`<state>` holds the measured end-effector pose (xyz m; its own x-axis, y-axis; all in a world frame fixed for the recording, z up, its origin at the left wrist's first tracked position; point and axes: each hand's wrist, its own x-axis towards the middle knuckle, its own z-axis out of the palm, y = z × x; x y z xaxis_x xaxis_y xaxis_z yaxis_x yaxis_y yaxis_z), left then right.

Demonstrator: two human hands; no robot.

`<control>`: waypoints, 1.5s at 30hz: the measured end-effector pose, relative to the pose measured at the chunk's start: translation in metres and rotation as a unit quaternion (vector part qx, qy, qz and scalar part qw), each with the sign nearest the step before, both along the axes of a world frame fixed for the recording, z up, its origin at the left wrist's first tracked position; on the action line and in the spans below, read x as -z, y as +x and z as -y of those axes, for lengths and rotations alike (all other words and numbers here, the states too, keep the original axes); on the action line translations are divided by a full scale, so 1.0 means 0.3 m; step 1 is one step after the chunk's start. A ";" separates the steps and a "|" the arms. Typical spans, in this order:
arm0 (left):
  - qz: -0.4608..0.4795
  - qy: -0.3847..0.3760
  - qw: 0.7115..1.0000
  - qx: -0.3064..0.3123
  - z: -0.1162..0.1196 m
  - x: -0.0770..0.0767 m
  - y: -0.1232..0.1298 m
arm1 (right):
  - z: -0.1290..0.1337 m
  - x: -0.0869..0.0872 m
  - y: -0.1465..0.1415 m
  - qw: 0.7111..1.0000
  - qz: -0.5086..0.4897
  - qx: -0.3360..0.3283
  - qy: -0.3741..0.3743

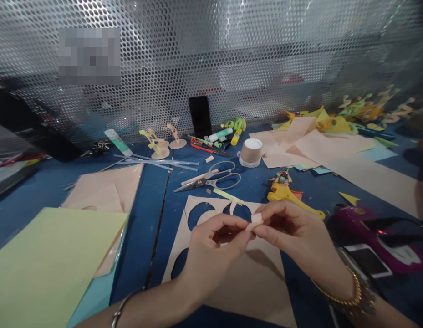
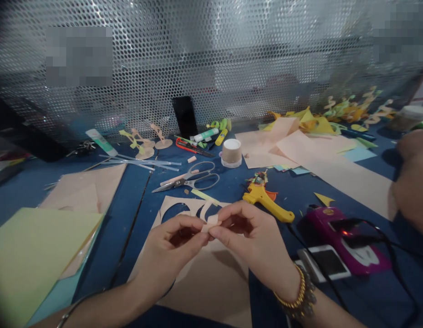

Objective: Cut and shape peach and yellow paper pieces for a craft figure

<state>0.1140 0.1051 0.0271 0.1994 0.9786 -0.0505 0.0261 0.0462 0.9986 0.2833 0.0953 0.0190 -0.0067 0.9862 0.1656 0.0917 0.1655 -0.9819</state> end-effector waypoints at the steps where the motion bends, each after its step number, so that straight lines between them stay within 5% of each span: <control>1: 0.011 0.007 1.000 0.008 0.002 0.005 0.000 | 0.001 0.001 0.000 1.000 0.010 0.006 0.003; 19: 0.204 -0.127 0.970 0.032 0.000 0.013 0.007 | 0.009 -0.001 0.000 0.993 0.066 -0.013 0.092; 30: 0.082 -0.050 0.995 0.030 0.000 0.017 0.001 | 0.002 -0.006 0.002 0.999 -0.008 0.002 0.041; 45: 0.026 -0.079 0.994 0.070 -0.006 -0.002 -0.006 | -0.015 0.025 0.039 0.993 -0.060 0.074 0.073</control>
<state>0.1122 0.1069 0.0276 0.3399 0.9214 -0.1881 -0.0075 0.2027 0.9792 0.2952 0.0997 0.0116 0.1654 0.9405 0.2969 0.0104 0.2994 -0.9541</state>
